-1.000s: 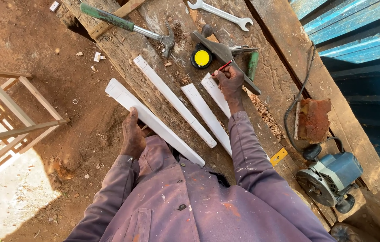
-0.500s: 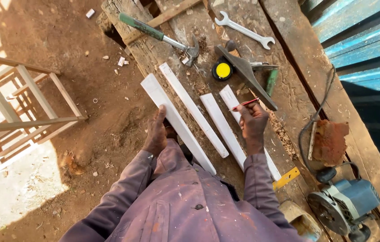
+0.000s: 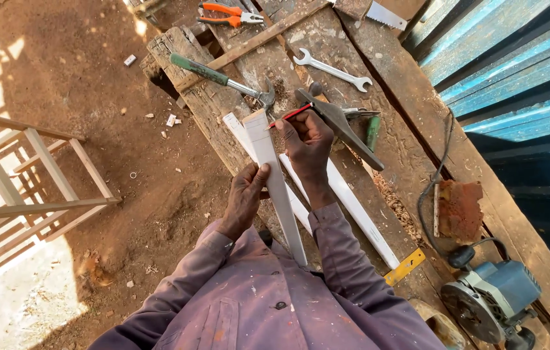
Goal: The person is aligning multiple white rectangular profiles on a workbench and using a red pencil to mark them for future processing.
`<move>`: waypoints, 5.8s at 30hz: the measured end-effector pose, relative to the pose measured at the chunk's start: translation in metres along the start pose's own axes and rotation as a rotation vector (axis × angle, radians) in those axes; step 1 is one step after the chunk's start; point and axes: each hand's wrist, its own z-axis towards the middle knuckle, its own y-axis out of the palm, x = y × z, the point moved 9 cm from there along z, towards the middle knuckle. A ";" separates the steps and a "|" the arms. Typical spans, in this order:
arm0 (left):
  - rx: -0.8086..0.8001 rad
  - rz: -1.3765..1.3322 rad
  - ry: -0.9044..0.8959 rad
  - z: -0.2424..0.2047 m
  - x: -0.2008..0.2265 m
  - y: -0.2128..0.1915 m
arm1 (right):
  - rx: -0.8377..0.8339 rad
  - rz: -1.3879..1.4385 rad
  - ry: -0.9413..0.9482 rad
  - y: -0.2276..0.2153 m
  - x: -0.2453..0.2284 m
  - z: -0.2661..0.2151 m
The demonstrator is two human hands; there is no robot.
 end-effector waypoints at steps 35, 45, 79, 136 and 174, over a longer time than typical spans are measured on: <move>-0.143 0.119 0.047 -0.006 0.011 0.015 | 0.075 -0.029 -0.141 -0.005 -0.066 -0.017; -0.165 0.136 0.045 -0.013 0.025 0.023 | 0.068 -0.042 -0.149 -0.008 -0.061 -0.005; 0.319 0.034 0.053 0.024 0.019 -0.097 | -0.147 -0.148 0.303 -0.042 -0.028 -0.162; -0.123 1.640 0.353 0.051 -0.041 -0.009 | 0.276 -0.088 0.395 -0.154 0.003 -0.166; 0.010 0.305 -0.026 0.012 0.028 -0.012 | 0.168 -0.126 0.477 -0.086 -0.057 -0.208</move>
